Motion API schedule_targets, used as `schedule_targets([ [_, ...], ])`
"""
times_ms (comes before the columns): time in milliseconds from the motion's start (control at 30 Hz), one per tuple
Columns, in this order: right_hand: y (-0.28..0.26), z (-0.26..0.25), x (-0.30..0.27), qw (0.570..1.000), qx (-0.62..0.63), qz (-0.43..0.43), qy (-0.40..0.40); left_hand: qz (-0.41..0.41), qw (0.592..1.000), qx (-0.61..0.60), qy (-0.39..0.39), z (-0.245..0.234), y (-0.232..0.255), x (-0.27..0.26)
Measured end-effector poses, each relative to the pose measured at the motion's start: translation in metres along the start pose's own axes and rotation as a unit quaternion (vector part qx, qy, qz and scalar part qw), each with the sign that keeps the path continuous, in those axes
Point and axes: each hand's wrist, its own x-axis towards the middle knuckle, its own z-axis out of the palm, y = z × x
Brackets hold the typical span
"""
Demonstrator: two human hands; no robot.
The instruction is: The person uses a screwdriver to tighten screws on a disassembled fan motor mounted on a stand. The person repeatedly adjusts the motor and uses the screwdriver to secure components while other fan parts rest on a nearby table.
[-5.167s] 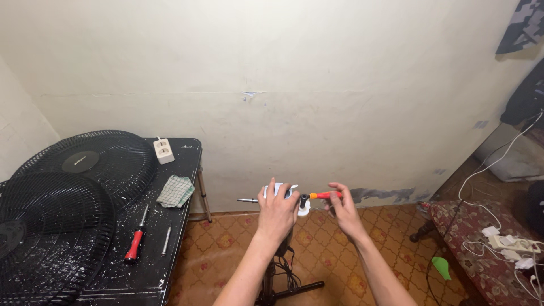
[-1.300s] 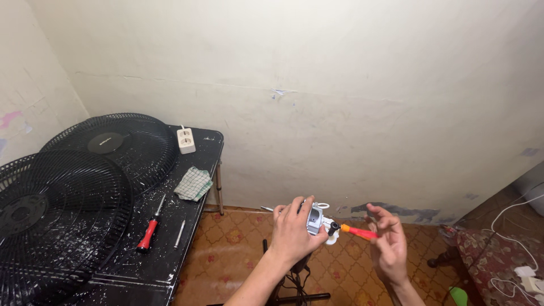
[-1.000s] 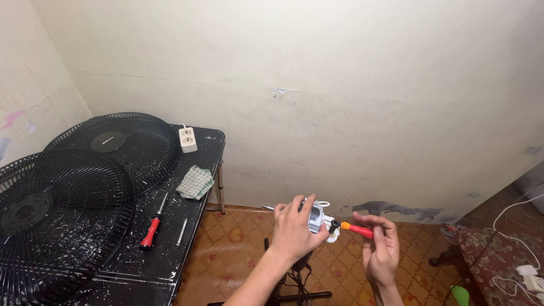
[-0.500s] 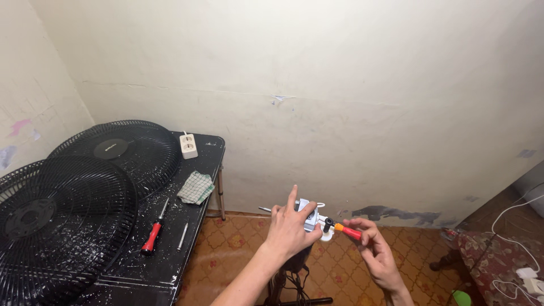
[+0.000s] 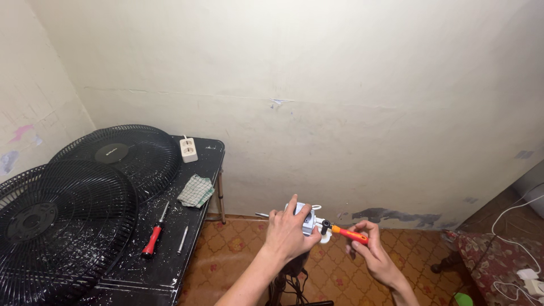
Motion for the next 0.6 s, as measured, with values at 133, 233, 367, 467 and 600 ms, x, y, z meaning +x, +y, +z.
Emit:
schedule_targets([
  [133,-0.047,0.007,0.01,0.954,-0.278,-0.115,-0.01,-0.013,0.999,-0.009,-0.043,-0.004,0.002,-0.001],
  [233,-0.076,0.012,0.017,0.848,-0.479,-0.228,-0.005,0.011,1.0,-0.01,-0.025,-0.006,0.005,-0.004],
  [367,-0.095,0.015,0.022,0.71,-0.635,-0.299,-0.053,0.01,1.0,-0.016,-0.022,-0.006,0.009,-0.007],
  [467,-0.095,0.017,0.021,0.635,-0.696,-0.324,-0.085,0.007,1.0,-0.02,-0.014,-0.005,0.01,-0.008],
  [600,-0.092,0.02,0.024,0.636,-0.702,-0.307,-0.099,0.011,1.0,-0.022,-0.007,-0.004,0.011,-0.007],
])
